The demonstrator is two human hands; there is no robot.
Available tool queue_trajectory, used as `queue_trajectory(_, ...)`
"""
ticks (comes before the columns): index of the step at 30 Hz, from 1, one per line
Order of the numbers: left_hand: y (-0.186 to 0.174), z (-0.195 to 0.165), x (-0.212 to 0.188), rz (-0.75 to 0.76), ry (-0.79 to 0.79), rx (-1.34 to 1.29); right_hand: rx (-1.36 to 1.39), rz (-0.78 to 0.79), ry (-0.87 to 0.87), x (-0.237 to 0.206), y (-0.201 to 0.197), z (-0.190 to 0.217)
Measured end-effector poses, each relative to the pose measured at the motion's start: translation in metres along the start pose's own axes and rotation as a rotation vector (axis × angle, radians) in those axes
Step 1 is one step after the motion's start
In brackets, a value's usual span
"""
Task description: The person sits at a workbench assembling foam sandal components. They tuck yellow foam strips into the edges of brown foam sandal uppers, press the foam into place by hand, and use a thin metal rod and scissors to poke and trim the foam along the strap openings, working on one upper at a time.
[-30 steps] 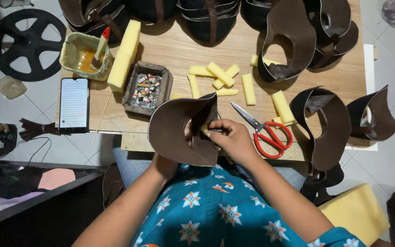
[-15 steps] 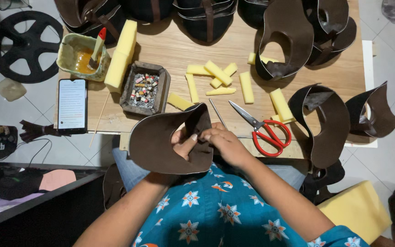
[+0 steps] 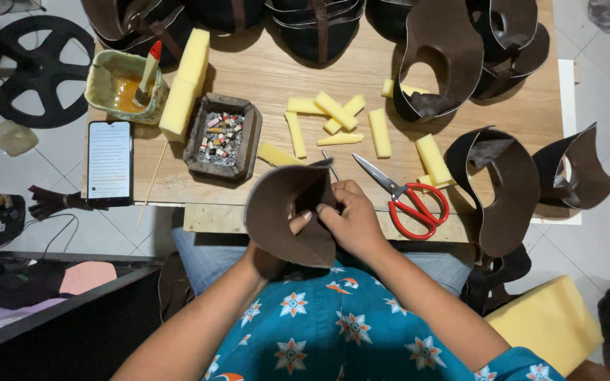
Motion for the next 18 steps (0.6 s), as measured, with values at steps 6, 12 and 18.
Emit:
queue_trajectory(6,0.002,-0.012,-0.010,0.052,0.064,0.242,0.028,0.044,-0.025,-0.005,-0.001,-0.003)
queue_trajectory(12,-0.017,0.006,0.007,0.049,-0.266,0.007,-0.150,-0.070,-0.099,0.012,-0.021,0.001)
queue_trajectory(18,-0.016,-0.004,-0.011,0.333,-0.247,-0.336,-0.540,0.131,0.120,0.036,-0.022,0.000)
Point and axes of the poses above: each hand's wrist, its own x-axis towards the middle knuckle, its own y-axis out of the palm, z = x × y, the point moved 1 cm from there along x, towards the middle knuckle, and after that the axes turned 13 degrees about -y, right-handed, at the moved point
